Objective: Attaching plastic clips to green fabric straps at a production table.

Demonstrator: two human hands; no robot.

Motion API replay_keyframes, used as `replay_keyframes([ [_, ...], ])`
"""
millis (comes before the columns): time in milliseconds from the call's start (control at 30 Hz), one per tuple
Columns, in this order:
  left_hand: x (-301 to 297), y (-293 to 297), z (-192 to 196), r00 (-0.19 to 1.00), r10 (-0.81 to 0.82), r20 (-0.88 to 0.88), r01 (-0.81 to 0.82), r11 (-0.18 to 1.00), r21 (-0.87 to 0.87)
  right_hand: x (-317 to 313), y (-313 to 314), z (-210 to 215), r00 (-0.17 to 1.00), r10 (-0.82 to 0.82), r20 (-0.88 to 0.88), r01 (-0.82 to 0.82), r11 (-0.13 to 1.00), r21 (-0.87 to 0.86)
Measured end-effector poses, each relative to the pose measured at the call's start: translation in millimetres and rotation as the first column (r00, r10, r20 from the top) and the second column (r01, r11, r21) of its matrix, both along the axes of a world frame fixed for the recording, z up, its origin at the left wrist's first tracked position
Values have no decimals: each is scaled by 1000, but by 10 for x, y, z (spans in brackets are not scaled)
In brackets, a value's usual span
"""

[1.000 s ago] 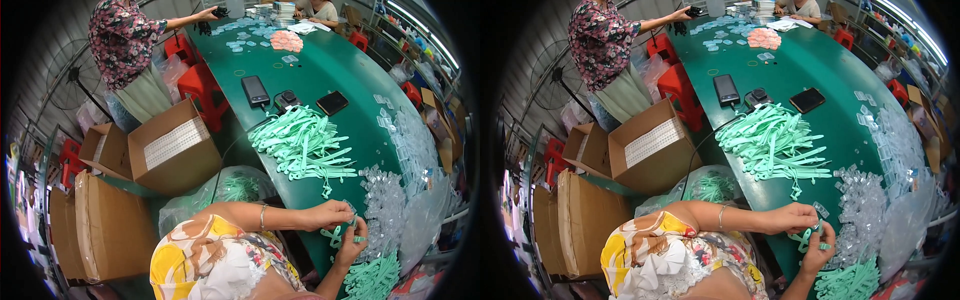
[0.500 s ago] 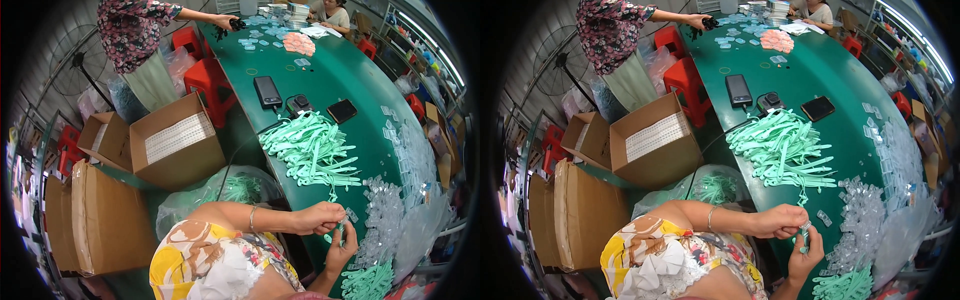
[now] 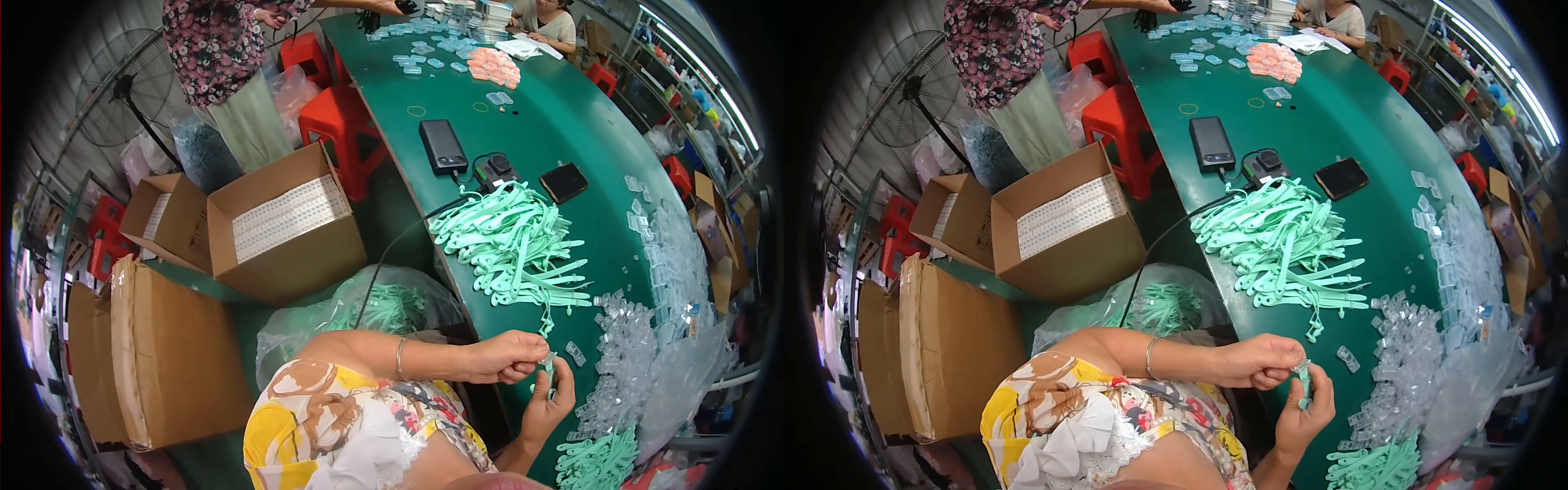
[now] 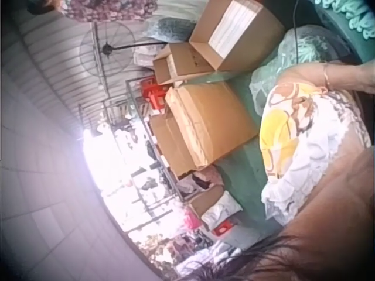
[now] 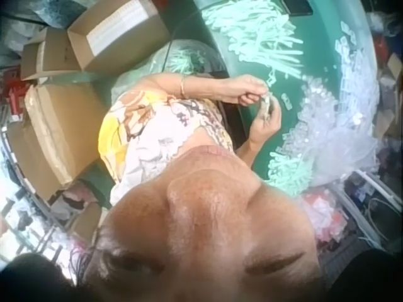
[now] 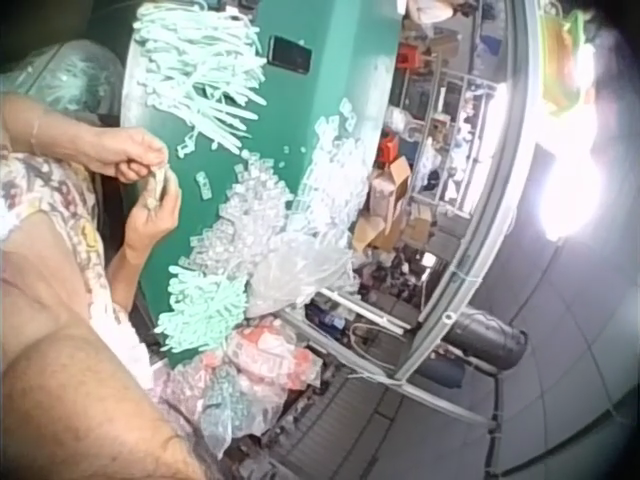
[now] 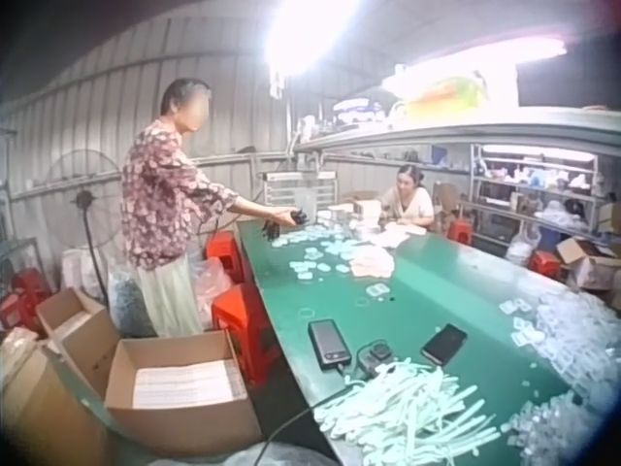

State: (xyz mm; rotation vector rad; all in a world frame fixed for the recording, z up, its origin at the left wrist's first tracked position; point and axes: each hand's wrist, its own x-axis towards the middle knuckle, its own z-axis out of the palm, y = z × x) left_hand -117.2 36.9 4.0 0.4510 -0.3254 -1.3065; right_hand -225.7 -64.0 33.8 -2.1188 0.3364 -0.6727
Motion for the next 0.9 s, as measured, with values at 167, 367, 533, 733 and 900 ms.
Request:
replay_keyframes([
  [167,-6,12,13,999,-7,-32,7,1000,5,51,65,2,999,-25,39,26,999,-34],
  [367,31,67,-35,1000,-4,13,4,999,40,106,110,-35,995,-25,97,28,999,-25],
  [533,75,106,-36,987,55,150,-74,990,119,123,40,-106,992,11,123,-16,999,40],
  [733,23,-2,-149,637,392,664,-437,893,-109,169,-2,-126,992,5,127,20,980,-199],
  [900,99,-1,-197,738,283,613,-300,951,-78,57,-83,-160,986,34,165,-64,982,176],
])
